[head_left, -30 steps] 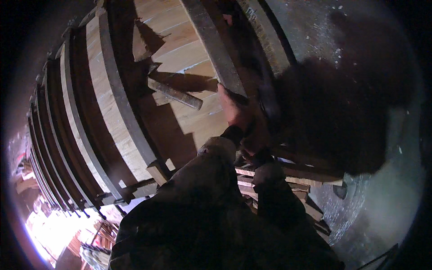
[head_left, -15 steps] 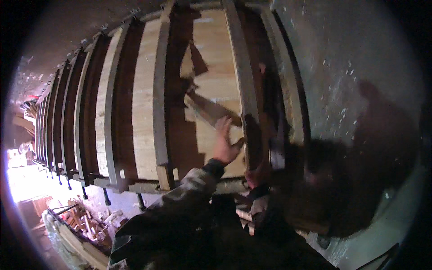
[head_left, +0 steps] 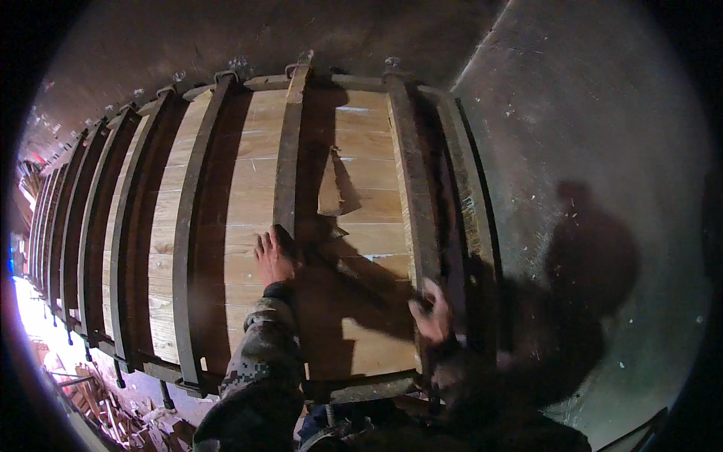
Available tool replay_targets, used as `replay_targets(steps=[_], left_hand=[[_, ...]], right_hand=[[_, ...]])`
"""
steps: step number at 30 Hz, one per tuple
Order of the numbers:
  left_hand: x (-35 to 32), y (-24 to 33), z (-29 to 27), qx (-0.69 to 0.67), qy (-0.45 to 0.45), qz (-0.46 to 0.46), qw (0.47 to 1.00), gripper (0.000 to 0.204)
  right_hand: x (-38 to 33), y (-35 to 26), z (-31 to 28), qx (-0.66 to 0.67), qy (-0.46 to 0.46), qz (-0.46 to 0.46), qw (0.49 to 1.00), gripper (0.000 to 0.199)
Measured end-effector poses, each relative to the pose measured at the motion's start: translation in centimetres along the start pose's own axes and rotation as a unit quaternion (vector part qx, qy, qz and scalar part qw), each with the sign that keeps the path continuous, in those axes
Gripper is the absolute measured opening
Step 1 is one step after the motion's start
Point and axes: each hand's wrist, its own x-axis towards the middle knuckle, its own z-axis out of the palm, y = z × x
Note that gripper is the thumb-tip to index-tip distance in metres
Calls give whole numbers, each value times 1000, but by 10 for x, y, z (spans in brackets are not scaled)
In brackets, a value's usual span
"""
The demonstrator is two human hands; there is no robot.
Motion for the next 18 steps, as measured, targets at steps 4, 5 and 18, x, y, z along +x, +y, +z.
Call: replay_targets(steps=[4, 5, 18], left_hand=[[-4, 6, -6, -13, 0, 16, 1000, 109], [-4, 7, -8, -5, -17, -1, 1000, 104], [-7, -4, -28, -43, 21, 18, 999, 89]], right_hand=[[145, -64, 118, -103, -31, -20, 994, 71], [176, -75, 150, -119, -35, -27, 992, 77], [283, -119, 233, -174, -141, -30, 974, 83]])
